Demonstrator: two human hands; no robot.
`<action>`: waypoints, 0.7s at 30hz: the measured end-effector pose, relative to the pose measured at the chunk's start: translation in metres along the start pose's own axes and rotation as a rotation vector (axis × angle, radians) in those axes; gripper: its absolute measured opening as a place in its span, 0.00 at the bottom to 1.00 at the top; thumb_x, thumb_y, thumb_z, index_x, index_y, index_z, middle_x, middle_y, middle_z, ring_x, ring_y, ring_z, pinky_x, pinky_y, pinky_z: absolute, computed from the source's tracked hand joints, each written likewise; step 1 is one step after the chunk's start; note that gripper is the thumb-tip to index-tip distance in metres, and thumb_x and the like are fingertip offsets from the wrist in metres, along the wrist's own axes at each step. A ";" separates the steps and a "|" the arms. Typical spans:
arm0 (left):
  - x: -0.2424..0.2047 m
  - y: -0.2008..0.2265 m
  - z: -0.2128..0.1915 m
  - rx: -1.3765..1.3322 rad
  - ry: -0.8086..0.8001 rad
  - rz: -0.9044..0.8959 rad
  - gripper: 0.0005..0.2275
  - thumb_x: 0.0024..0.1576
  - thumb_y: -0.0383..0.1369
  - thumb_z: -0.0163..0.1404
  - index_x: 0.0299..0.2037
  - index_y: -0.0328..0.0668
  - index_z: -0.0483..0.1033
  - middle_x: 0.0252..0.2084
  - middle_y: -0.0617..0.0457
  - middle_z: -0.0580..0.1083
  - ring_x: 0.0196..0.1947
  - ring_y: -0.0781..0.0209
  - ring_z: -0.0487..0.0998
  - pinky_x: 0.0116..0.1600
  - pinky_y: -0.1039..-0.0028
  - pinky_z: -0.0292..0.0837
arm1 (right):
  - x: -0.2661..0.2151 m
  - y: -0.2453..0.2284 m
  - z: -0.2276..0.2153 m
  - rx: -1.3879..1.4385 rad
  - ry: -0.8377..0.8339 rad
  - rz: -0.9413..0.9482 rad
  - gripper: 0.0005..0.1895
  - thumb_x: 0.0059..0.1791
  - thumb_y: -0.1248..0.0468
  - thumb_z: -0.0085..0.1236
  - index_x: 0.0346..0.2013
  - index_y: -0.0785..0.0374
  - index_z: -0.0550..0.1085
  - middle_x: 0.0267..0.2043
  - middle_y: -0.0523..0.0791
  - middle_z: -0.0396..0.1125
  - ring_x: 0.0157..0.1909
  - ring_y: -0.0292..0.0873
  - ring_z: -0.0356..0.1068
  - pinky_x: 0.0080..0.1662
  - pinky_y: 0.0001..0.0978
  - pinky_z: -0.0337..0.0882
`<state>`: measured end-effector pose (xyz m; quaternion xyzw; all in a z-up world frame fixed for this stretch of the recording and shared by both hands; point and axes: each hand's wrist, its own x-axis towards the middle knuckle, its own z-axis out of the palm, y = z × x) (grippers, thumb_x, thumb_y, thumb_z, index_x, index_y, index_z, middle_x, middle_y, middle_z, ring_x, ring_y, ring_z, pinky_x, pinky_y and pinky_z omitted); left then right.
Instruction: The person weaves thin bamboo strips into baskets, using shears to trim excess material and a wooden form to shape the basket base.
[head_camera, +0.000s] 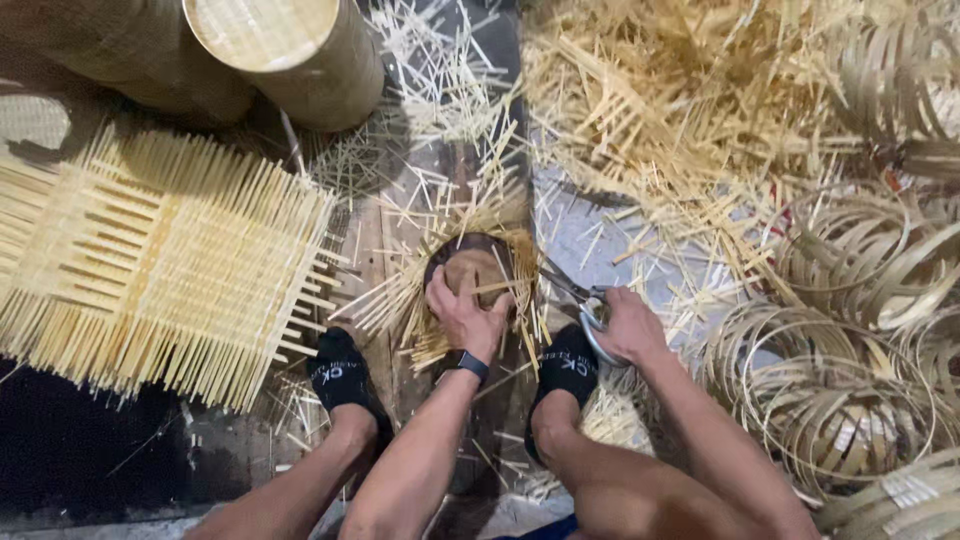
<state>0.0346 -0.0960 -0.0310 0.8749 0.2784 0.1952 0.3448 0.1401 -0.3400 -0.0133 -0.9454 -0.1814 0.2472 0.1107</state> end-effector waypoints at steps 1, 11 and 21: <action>0.003 0.000 0.004 -0.006 0.021 0.017 0.35 0.40 0.38 0.71 0.61 0.44 0.73 0.70 0.28 0.56 0.67 0.24 0.55 0.68 0.42 0.59 | 0.013 -0.006 -0.005 -0.028 -0.031 -0.008 0.34 0.46 0.41 0.55 0.54 0.65 0.70 0.49 0.57 0.67 0.54 0.60 0.68 0.56 0.51 0.69; 0.032 -0.026 -0.008 0.047 -0.240 0.204 0.30 0.38 0.34 0.69 0.55 0.50 0.77 0.71 0.33 0.59 0.66 0.26 0.59 0.68 0.43 0.63 | 0.034 -0.019 -0.021 -0.159 -0.082 -0.074 0.21 0.46 0.46 0.56 0.38 0.61 0.75 0.41 0.53 0.72 0.43 0.57 0.75 0.46 0.51 0.75; 0.039 -0.014 0.001 -0.056 -0.240 0.159 0.30 0.34 0.39 0.72 0.50 0.49 0.79 0.67 0.29 0.60 0.64 0.29 0.64 0.66 0.50 0.64 | 0.074 -0.013 -0.008 -0.419 0.114 -0.215 0.15 0.42 0.58 0.59 0.39 0.65 0.72 0.39 0.52 0.69 0.44 0.51 0.70 0.48 0.43 0.72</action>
